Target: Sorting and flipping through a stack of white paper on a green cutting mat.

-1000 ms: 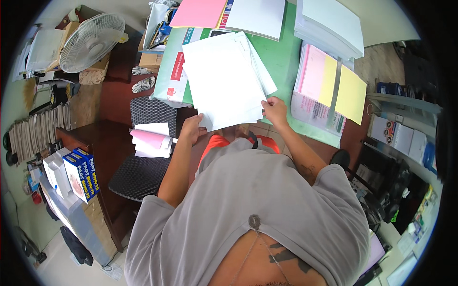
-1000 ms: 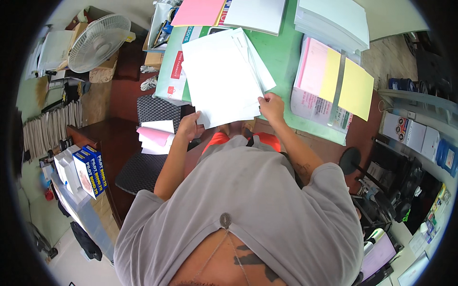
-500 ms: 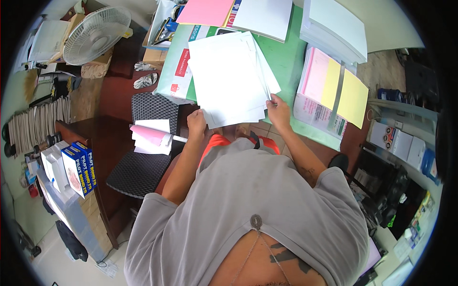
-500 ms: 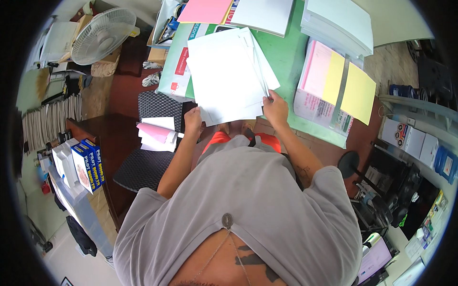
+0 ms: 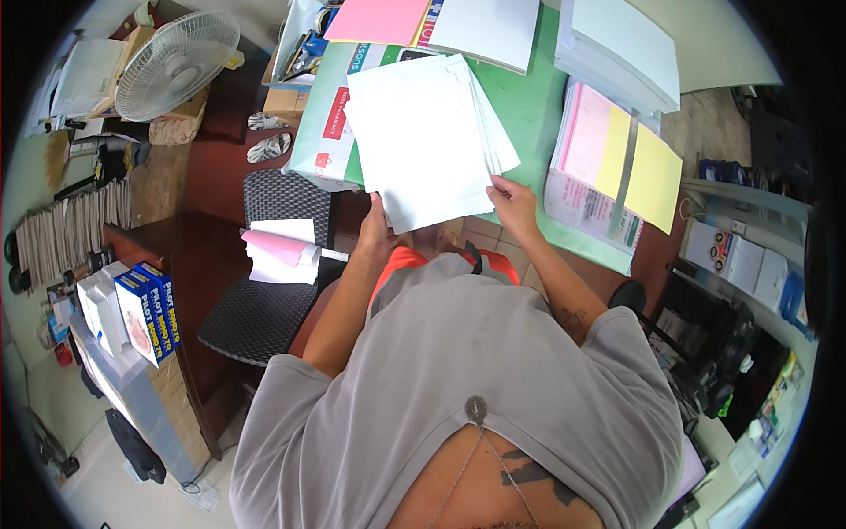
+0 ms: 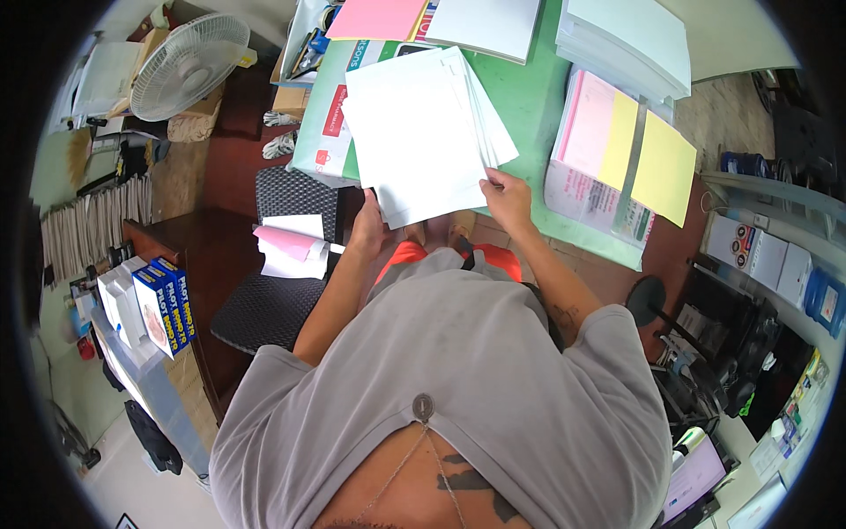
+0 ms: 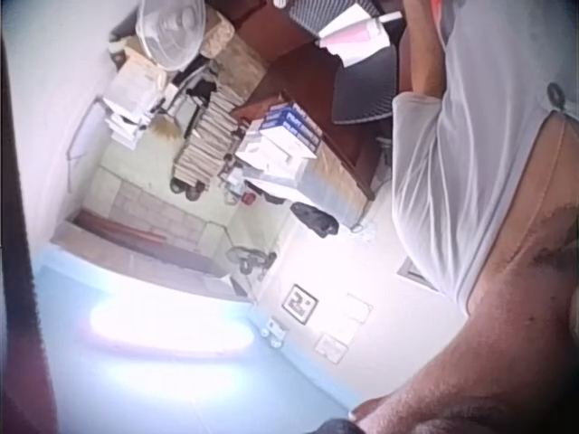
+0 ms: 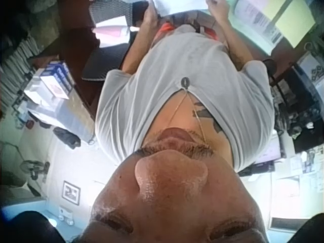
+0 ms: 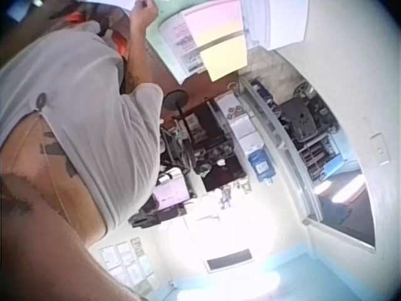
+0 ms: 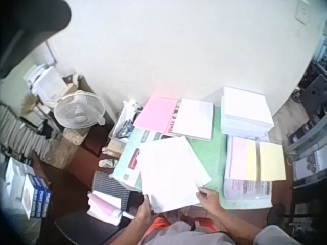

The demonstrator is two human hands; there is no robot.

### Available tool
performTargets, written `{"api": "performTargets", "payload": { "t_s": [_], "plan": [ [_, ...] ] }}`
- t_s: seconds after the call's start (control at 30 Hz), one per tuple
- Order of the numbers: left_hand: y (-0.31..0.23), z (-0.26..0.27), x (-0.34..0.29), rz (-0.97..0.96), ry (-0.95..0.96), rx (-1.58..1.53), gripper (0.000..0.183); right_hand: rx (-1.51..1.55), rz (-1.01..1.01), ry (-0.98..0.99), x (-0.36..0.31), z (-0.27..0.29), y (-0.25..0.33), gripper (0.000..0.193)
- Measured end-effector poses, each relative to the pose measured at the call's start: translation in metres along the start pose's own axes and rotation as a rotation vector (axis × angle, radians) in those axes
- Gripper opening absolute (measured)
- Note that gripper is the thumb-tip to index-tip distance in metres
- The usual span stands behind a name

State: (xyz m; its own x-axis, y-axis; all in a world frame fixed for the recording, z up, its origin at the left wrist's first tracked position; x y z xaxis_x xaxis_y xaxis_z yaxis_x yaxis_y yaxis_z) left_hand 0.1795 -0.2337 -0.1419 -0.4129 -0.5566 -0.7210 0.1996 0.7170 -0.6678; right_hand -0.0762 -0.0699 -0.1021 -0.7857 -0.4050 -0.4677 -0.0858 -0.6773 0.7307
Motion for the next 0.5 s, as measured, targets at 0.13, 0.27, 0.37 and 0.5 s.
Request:
{"api": "performTargets", "payload": {
  "t_s": [0.13,0.27,0.37,0.5],
  "plan": [
    [-0.005,-0.004,-0.004,0.005,0.013,0.035,0.039,0.184,0.018,0.050,-0.005,-0.002,0.008,0.055],
    [-0.007,-0.017,-0.005,0.052,0.032,-0.194,0.029,0.385,-0.328,-0.157,-0.013,0.023,-0.024,0.068],
    [-0.013,-0.038,-0.015,0.096,-0.005,-0.300,0.029,0.643,-0.715,0.344,-0.051,-0.013,-0.018,0.071],
    [-0.006,-0.055,-0.014,0.119,0.091,-0.197,0.030,0.947,-0.802,0.572,-0.065,-0.070,0.004,0.054]
  ]
}}
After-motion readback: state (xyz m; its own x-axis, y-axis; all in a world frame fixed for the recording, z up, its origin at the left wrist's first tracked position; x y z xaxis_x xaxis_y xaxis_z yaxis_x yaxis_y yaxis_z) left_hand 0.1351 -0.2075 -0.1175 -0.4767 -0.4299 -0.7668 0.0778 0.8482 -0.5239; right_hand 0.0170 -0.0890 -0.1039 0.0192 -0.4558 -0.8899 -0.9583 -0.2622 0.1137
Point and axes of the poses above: each hand's wrist, its own x-axis towards the middle knuckle, its own z-axis out of the back of the hand, y = z × x, the point moved 9 cm from there along x, towards the middle knuckle, and after that the axes turned 14 degrees about -z, right-handed, at the moved point
